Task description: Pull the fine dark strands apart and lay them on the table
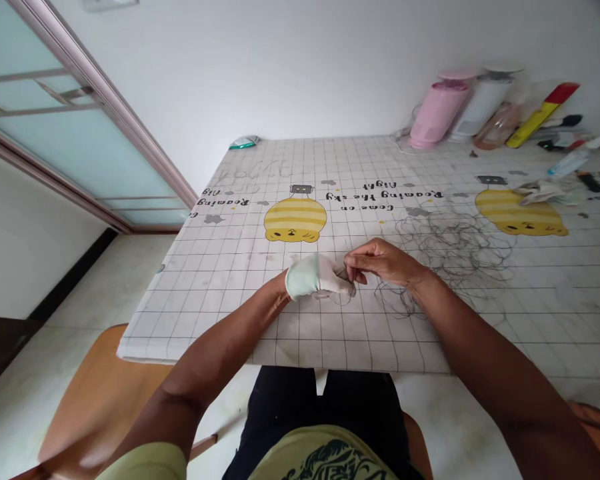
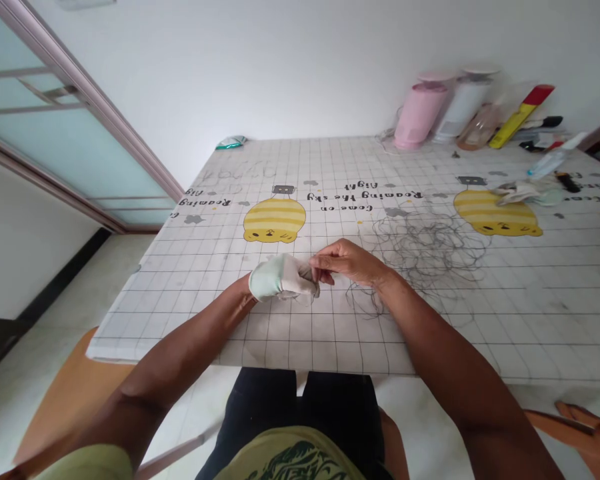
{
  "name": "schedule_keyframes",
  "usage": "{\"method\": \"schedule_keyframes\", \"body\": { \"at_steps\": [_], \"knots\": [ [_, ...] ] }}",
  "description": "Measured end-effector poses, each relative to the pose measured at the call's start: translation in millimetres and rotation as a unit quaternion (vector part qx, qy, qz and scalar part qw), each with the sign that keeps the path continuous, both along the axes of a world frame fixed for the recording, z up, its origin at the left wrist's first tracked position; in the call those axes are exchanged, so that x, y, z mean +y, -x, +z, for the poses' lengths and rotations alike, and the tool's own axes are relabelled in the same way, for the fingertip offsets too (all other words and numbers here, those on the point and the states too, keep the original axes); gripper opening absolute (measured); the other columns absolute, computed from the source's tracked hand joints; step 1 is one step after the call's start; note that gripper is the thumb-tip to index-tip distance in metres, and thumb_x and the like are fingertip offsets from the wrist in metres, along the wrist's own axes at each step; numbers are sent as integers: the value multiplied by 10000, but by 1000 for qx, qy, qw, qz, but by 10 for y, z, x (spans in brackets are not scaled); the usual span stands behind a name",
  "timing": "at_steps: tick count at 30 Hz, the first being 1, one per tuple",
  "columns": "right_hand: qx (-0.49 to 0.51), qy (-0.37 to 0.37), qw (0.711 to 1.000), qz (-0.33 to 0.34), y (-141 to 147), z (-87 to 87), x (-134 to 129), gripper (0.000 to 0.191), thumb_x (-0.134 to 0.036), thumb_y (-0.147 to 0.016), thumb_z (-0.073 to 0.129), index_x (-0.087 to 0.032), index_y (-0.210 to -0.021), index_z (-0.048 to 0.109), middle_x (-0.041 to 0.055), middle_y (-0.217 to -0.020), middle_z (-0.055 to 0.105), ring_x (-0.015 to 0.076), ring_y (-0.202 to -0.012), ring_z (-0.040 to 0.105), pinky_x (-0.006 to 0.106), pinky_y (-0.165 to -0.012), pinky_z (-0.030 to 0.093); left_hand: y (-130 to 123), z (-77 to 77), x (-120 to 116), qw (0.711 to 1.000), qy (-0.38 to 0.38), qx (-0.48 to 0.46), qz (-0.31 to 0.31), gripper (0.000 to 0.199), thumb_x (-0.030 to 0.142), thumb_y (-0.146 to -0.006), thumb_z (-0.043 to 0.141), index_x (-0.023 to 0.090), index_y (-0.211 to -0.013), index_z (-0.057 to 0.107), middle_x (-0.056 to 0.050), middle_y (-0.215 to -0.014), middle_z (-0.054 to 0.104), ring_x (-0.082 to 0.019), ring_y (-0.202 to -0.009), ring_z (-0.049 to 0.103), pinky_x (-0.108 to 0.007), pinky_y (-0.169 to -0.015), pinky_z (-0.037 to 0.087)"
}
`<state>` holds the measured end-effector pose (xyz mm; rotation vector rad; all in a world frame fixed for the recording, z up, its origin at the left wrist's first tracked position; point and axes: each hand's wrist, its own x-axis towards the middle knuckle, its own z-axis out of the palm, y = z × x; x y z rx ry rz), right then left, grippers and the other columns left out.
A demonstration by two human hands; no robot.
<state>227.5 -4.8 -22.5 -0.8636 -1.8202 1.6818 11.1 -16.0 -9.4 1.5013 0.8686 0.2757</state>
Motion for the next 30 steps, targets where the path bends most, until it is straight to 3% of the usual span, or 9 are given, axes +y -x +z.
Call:
{"method": "schedule_keyframes", "body": {
  "at_steps": [5,14,19,23,26,28,30],
  "knots": [
    [55,8,991,-120,60,-47,24,428,-603,-864,749,-192,-747,770,56,-759,713,157,-649,605,286,-576,490,-4,-8,47,998,-5,-1,59,158,327,-760,733,183,-699,714,46,-422,435,-93,-396,357,-223,-390,225],
    [95,45,982,-160,287,-58,-88,486,-631,-873,725,-197,-664,666,3,-636,583,123,-553,515,279,-543,457,39,-24,39,993,-101,3,59,160,307,-737,748,175,-796,816,-6,-606,609,-92,-475,440,-227,-407,300],
    [33,-68,970,-229,240,-12,-106,544,-700,-968,543,-210,-788,697,35,-703,656,154,-616,576,297,-591,484,23,-96,101,990,-26,-69,120,220,375,-795,727,166,-848,769,54,-454,457,-85,-414,363,-228,-418,268],
    [-42,-123,972,-195,194,1,-136,471,-655,-940,629,-210,-792,675,37,-733,686,173,-662,621,306,-618,512,37,-172,195,970,-22,-168,172,321,450,-800,740,169,-684,638,56,-491,447,-73,-438,359,-236,-440,240],
    [-62,-157,969,-180,236,-19,-180,428,-600,-960,631,-218,-768,651,26,-721,683,172,-642,620,307,-599,501,41,-200,246,966,-29,-190,175,367,460,-825,712,171,-633,592,42,-550,475,-64,-445,339,-249,-430,191],
    [-77,-204,955,-201,281,-41,-205,436,-556,-1000,583,-220,-724,619,16,-680,654,160,-601,584,304,-567,459,33,-203,263,964,-27,-182,193,303,438,-833,698,163,-710,662,22,-620,543,-63,-456,350,-248,-431,205],
    [-110,-275,923,-245,312,-69,-213,454,-495,-1026,551,-221,-664,559,4,-630,603,145,-559,516,305,-540,393,23,-191,268,956,-37,-161,244,253,402,-824,712,167,-911,747,-2,-733,635,-72,-499,410,-237,-464,290]
  ]
}}
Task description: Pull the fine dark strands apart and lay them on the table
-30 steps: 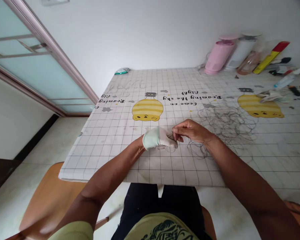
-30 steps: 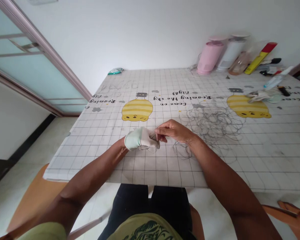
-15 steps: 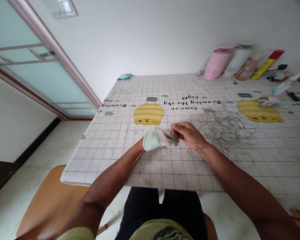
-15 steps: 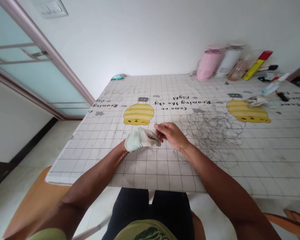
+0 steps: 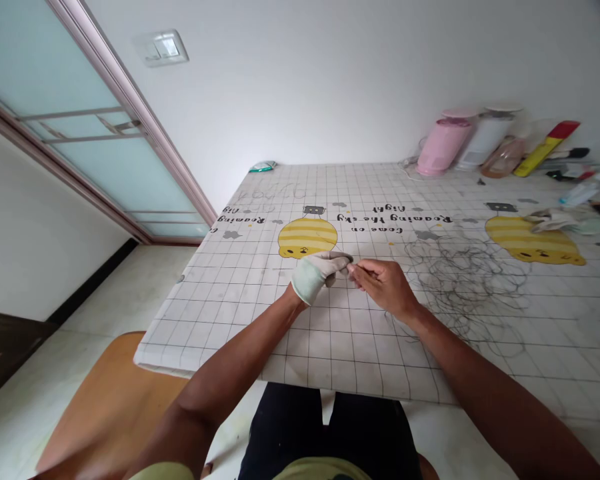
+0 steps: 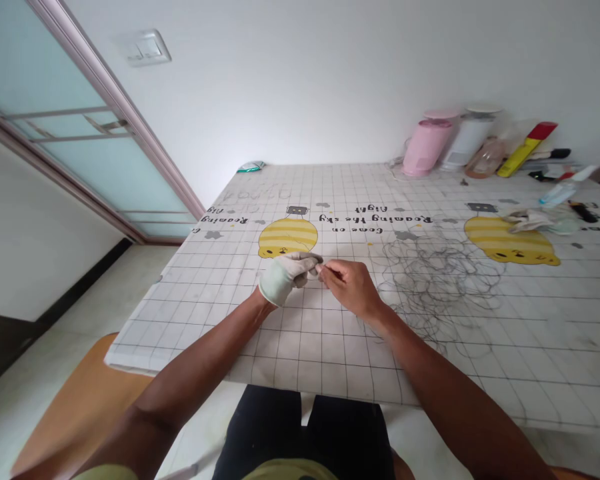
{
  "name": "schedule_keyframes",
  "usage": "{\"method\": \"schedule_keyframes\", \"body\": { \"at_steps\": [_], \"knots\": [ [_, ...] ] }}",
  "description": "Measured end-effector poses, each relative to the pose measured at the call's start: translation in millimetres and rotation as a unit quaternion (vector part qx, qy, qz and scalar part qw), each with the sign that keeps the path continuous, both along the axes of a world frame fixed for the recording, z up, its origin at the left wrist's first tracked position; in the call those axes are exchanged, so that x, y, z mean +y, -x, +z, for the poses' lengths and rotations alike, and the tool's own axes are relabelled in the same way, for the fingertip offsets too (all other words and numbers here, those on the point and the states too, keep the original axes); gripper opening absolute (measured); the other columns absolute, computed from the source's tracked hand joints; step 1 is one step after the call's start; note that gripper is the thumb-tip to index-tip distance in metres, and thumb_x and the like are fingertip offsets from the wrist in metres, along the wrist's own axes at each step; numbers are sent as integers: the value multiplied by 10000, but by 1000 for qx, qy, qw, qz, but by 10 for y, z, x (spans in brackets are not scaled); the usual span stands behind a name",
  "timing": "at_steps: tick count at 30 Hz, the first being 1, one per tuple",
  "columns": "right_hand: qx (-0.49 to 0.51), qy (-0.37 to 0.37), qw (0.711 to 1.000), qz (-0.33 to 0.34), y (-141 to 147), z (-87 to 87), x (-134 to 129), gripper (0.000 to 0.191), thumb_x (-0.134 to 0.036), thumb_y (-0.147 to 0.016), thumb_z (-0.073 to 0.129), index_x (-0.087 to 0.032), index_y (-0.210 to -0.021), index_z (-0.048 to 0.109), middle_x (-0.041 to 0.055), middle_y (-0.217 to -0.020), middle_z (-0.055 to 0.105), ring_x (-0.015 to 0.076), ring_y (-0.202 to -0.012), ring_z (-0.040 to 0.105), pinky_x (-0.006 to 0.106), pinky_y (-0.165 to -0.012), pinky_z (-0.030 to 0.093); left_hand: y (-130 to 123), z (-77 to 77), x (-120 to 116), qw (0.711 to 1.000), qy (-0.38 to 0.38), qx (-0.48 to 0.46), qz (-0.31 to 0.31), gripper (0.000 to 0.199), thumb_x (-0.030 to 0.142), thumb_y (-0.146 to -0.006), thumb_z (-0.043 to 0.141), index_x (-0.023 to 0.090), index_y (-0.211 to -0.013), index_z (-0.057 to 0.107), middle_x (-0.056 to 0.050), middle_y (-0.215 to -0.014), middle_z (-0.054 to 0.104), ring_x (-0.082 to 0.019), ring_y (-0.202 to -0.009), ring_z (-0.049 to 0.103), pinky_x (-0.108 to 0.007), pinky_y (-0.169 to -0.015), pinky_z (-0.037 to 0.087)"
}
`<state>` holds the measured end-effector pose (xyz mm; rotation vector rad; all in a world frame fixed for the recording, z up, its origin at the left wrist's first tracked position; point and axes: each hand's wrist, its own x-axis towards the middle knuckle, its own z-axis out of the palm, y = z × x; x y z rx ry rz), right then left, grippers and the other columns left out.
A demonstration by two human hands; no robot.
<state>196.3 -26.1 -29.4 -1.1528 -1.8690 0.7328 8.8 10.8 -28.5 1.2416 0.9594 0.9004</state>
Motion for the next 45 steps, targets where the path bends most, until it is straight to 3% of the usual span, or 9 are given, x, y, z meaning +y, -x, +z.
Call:
{"method": "schedule_keyframes", "body": {
  "at_steps": [3,6,15,19,24,27,32,39,45],
  "knots": [
    [-87,-141,982,-91,-3,-48,27,487,-380,-1040,516,-220,-588,427,-2,-572,482,138,-543,393,327,-541,294,-13,36,-15,993,-31,48,106,310,357,-817,732,194,-1079,765,-30,-864,709,-111,-622,532,-240,-573,414],
    [-204,-261,933,-139,-40,-73,64,431,-267,-1018,516,-221,-596,444,20,-616,472,163,-595,373,354,-561,261,-40,71,-56,978,-67,96,171,214,367,-863,671,200,-942,779,-37,-876,724,-137,-679,576,-247,-604,437],
    [-405,-405,817,-65,87,-133,21,320,-52,-983,475,-192,-725,604,72,-744,548,232,-767,457,396,-670,347,-166,4,-107,990,-17,99,96,265,433,-871,627,193,-806,720,-3,-750,642,-112,-608,543,-223,-531,411],
    [-370,-404,836,-33,116,-140,26,286,-182,-1017,544,-193,-739,608,69,-759,564,227,-778,485,387,-685,382,-91,-23,-37,994,8,93,63,199,326,-838,612,185,-700,636,14,-715,601,-76,-545,474,-203,-478,350],
    [-207,-342,913,-80,-58,-67,112,204,-244,-999,611,-203,-800,634,54,-772,590,204,-742,537,362,-662,453,3,4,5,992,7,123,24,226,370,-852,647,168,-787,726,-16,-763,684,-74,-530,488,-210,-477,368],
    [-120,-317,934,-113,-228,16,209,91,-204,-992,618,-217,-1047,689,88,-985,681,249,-952,635,415,-818,547,21,55,-9,990,11,143,-10,211,340,-844,666,154,-834,765,-29,-760,700,-79,-543,499,-211,-489,381],
    [-192,-332,923,-19,-445,161,316,396,-232,-989,660,-240,-1382,610,124,-1438,614,320,-1383,522,565,-1146,442,60,171,-58,974,-19,212,-77,200,321,-816,695,154,-839,801,-32,-720,696,-107,-577,546,-227,-516,435],
    [-271,-330,900,82,-585,137,370,137,-286,-1008,655,-235,-1084,756,82,-1364,683,303,-1373,538,513,-1104,482,147,188,-57,947,-44,295,-123,199,333,-784,716,193,-857,836,-39,-745,732,-129,-611,594,-231,-541,468],
    [-275,-311,904,103,-587,105,371,171,-306,-1014,648,-207,-931,760,87,-1131,761,279,-1167,646,458,-970,538,168,152,-46,948,-41,287,-133,161,306,-766,743,184,-820,833,-41,-702,718,-124,-588,575,-223,-504,440]
  ]
}}
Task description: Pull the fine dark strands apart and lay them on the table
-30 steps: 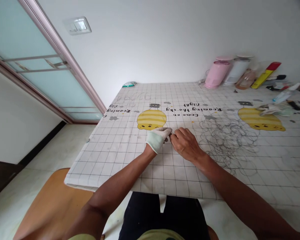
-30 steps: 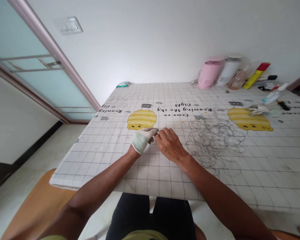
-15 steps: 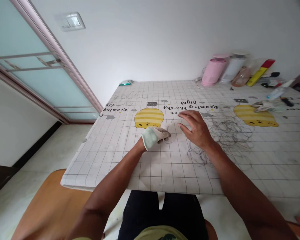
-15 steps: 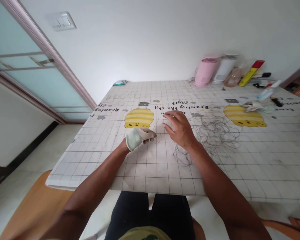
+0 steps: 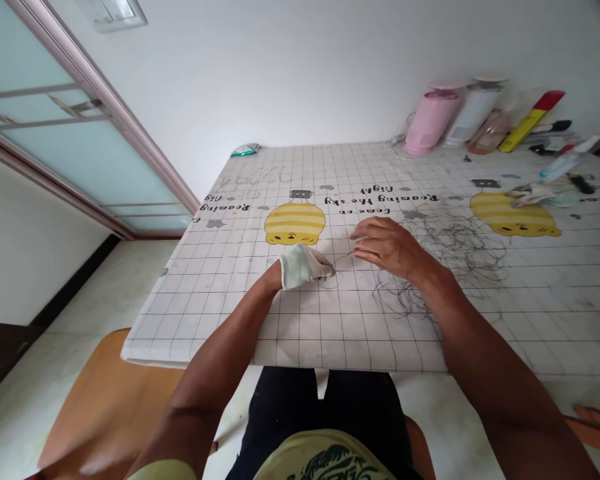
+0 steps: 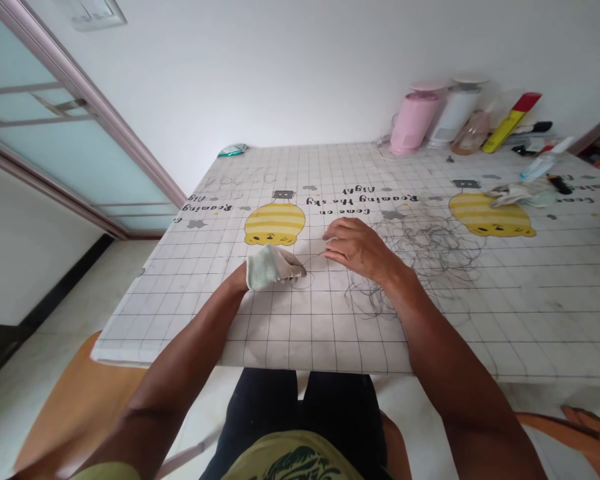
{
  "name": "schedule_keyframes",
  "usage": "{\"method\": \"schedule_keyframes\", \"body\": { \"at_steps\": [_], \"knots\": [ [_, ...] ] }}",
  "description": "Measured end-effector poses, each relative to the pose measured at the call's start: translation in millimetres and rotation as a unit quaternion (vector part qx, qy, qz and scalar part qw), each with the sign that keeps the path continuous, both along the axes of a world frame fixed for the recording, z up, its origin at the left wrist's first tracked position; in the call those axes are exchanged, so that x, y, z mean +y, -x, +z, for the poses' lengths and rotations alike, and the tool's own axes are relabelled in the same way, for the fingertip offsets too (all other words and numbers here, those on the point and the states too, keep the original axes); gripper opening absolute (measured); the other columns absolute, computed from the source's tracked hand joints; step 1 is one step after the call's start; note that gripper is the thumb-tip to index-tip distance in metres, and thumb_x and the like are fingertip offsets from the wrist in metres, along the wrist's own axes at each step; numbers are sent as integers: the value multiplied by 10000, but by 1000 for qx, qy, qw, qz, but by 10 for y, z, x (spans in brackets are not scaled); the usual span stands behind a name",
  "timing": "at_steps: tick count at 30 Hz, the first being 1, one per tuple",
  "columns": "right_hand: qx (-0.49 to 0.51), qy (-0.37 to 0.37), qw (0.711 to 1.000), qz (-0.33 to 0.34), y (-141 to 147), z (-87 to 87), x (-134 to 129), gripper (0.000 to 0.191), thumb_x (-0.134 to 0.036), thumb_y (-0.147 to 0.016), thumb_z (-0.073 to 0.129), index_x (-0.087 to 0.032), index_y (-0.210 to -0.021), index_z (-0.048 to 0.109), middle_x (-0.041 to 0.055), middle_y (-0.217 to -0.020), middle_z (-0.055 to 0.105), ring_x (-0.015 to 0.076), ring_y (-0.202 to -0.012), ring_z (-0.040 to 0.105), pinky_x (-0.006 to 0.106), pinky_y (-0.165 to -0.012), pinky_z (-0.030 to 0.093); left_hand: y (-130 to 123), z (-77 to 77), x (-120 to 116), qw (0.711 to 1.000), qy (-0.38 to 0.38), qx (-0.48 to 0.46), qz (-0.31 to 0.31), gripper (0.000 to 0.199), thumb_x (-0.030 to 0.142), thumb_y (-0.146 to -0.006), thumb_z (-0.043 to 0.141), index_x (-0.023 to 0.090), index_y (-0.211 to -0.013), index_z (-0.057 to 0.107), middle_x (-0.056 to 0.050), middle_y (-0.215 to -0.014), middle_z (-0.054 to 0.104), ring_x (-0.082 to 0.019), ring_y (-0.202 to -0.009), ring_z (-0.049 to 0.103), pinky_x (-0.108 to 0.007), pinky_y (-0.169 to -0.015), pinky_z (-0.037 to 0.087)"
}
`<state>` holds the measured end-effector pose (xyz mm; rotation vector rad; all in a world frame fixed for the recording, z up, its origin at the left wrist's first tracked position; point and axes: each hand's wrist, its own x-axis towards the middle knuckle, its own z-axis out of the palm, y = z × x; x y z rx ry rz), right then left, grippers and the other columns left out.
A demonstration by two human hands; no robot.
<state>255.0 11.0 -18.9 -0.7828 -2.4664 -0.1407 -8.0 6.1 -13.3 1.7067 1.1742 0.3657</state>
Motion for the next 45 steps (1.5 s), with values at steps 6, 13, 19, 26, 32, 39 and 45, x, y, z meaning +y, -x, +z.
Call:
{"method": "schedule_keyframes", "body": {
  "at_steps": [6,13,19,26,32,39,45],
  "knots": [
    [18,13,1000,-6,48,-3,-33,158,-210,-1004,641,-222,-924,776,63,-1006,783,277,-1075,671,463,-914,543,21,-12,24,1000,11,-18,22,165,316,-773,741,183,-814,830,-32,-688,705,-112,-576,545,-217,-507,430],
    [2,-12,1000,11,116,64,-84,280,-274,-967,709,-252,-1245,728,95,-1265,726,322,-1245,594,557,-1060,461,54,-31,36,999,19,-27,2,158,302,-776,736,183,-821,830,-24,-670,689,-101,-561,524,-216,-512,415],
    [-2,28,999,20,184,-37,-125,323,-241,-1092,454,-278,-1152,770,29,-905,745,203,-895,658,386,-828,535,90,-15,23,998,20,-49,-18,164,319,-775,765,173,-812,829,-39,-664,686,-107,-556,510,-229,-496,386],
    [26,78,996,30,219,-11,-169,303,-218,-1067,477,-260,-1149,766,48,-905,741,217,-860,654,397,-772,554,141,66,32,995,61,-61,-52,170,316,-774,767,163,-818,829,-44,-652,691,-102,-534,487,-231,-498,373],
    [200,96,972,-83,114,155,-179,256,-366,-1008,630,-243,-1219,709,92,-1122,752,278,-1071,683,458,-936,551,127,-94,167,976,93,-188,50,259,391,-843,745,140,-884,789,-50,-745,688,-85,-549,508,-229,-500,363],
    [255,434,860,-83,479,26,-332,413,-558,-1001,578,-199,-822,672,41,-777,738,160,-638,677,276,-591,531,44,-248,249,930,106,-334,113,388,439,-789,830,98,-951,738,-44,-783,678,-79,-570,557,-230,-521,401],
    [301,416,848,-129,660,-54,-329,407,-527,-994,572,-210,-739,594,5,-632,649,129,-520,600,250,-511,497,19,-226,218,925,125,-335,127,322,387,-833,798,90,-940,730,-51,-769,693,-72,-549,548,-228,-524,403]
  ]
}}
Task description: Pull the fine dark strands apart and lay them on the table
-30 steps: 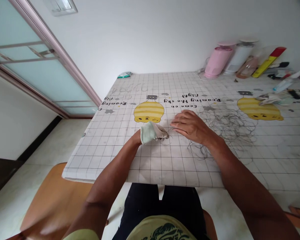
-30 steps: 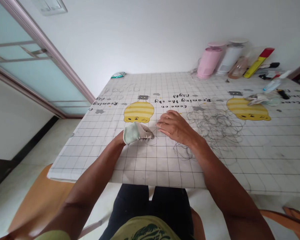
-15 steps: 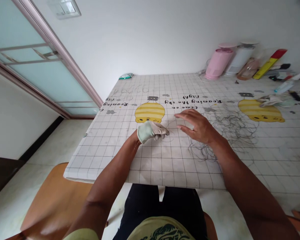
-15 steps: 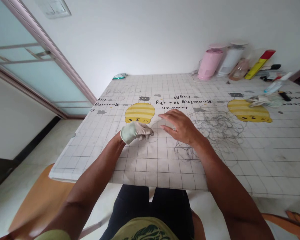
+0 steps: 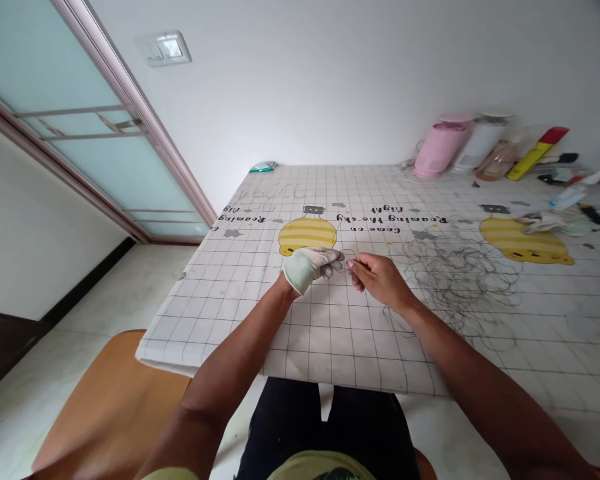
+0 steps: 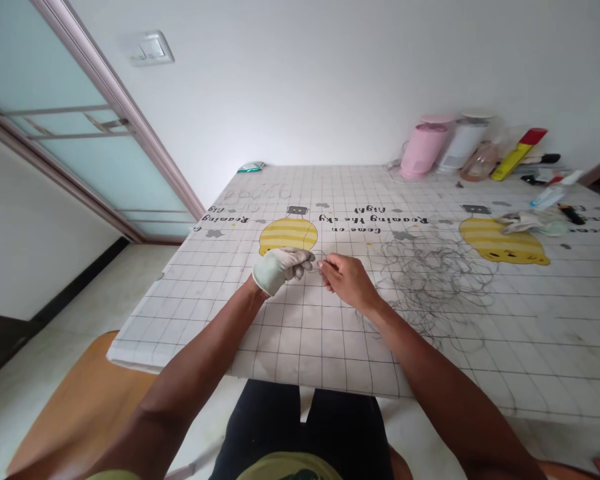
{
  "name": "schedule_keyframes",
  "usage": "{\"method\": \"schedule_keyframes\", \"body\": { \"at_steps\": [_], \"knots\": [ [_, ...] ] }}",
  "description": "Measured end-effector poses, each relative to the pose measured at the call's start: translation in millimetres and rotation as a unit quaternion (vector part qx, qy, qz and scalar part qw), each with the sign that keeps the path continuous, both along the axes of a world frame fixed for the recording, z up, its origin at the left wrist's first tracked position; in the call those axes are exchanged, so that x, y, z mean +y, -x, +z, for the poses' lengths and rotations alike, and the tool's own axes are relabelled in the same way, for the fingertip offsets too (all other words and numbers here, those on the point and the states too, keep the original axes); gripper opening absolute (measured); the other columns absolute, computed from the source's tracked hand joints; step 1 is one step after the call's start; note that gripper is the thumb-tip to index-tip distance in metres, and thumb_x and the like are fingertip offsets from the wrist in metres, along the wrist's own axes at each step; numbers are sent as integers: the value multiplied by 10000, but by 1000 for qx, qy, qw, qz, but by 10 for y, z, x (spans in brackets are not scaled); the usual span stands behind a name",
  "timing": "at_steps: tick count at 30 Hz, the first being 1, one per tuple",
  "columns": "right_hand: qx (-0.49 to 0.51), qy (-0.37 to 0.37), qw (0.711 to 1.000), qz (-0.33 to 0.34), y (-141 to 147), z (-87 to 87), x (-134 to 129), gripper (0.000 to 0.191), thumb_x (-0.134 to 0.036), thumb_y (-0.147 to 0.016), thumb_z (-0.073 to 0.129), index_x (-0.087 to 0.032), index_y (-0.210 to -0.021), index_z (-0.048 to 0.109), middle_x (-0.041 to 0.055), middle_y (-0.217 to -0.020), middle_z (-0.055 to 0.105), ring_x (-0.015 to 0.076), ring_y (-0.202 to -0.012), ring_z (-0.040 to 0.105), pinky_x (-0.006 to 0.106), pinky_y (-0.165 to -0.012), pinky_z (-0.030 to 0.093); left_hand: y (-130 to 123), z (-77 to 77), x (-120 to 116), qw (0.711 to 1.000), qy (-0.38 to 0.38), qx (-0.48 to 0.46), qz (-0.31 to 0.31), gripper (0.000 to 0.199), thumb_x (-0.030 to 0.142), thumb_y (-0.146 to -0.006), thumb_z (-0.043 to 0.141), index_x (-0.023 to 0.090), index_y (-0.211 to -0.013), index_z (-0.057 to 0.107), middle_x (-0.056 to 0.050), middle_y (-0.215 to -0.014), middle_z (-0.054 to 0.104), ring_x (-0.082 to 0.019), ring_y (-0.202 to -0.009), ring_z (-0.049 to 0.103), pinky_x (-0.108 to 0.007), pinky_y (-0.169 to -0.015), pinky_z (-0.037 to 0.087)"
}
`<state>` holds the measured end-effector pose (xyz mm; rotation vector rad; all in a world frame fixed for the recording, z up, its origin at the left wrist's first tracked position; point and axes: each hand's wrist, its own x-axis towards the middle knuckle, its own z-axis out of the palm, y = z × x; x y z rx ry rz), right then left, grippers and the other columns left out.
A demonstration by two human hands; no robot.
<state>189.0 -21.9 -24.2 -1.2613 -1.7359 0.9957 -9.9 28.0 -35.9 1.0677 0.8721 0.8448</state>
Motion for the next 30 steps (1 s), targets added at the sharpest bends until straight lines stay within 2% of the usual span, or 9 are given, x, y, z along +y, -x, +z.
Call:
{"method": "schedule_keyframes", "body": {
  "at_steps": [4,9,12,16,19,25,30],
  "knots": [
    [-2,6,1000,-29,-31,-35,25,413,-528,-977,584,-211,-712,582,5,-596,625,126,-473,573,243,-441,468,-24,-34,9,1000,12,-8,3,306,363,-820,818,89,-924,729,-57,-765,693,-79,-564,566,-228,-534,417],
    [21,56,998,-25,-61,-59,58,402,-516,-966,590,-202,-716,605,21,-605,650,124,-449,570,237,-398,453,-32,-54,-13,1000,6,-20,11,321,358,-804,831,82,-937,735,-68,-781,699,-96,-604,608,-237,-583,471],
    [-3,45,999,-26,-62,-32,48,395,-469,-984,560,-201,-695,590,19,-595,657,116,-444,571,228,-406,439,-29,-4,-43,999,-23,15,22,312,367,-840,785,94,-987,752,-79,-838,726,-103,-620,621,-246,-595,489],
    [-20,41,999,-15,-68,7,17,426,-434,-994,525,-204,-636,548,15,-575,638,109,-428,544,233,-399,407,-69,108,-91,990,-61,109,62,252,327,-863,728,127,-1011,768,-63,-867,750,-100,-614,610,-243,-600,498],
    [31,87,996,1,-82,-9,22,428,-452,-973,551,-207,-623,544,12,-552,600,116,-417,513,250,-382,385,-108,182,-131,981,-77,158,82,215,291,-859,705,143,-998,778,-45,-840,749,-101,-626,606,-240,-627,511],
    [157,199,967,30,-106,-83,83,375,-456,-889,685,-213,-646,536,-11,-519,529,113,-406,452,261,-366,337,-138,228,-185,976,-102,168,96,212,284,-886,651,149,-981,785,-42,-819,749,-106,-651,607,-233,-649,511],
    [120,154,981,21,-122,-101,118,384,-468,-945,628,-205,-672,562,1,-562,560,112,-440,485,253,-391,362,-119,167,-171,983,-91,122,98,279,361,-910,650,133,-1017,769,-83,-900,769,-132,-686,648,-260,-668,530]
  ]
}}
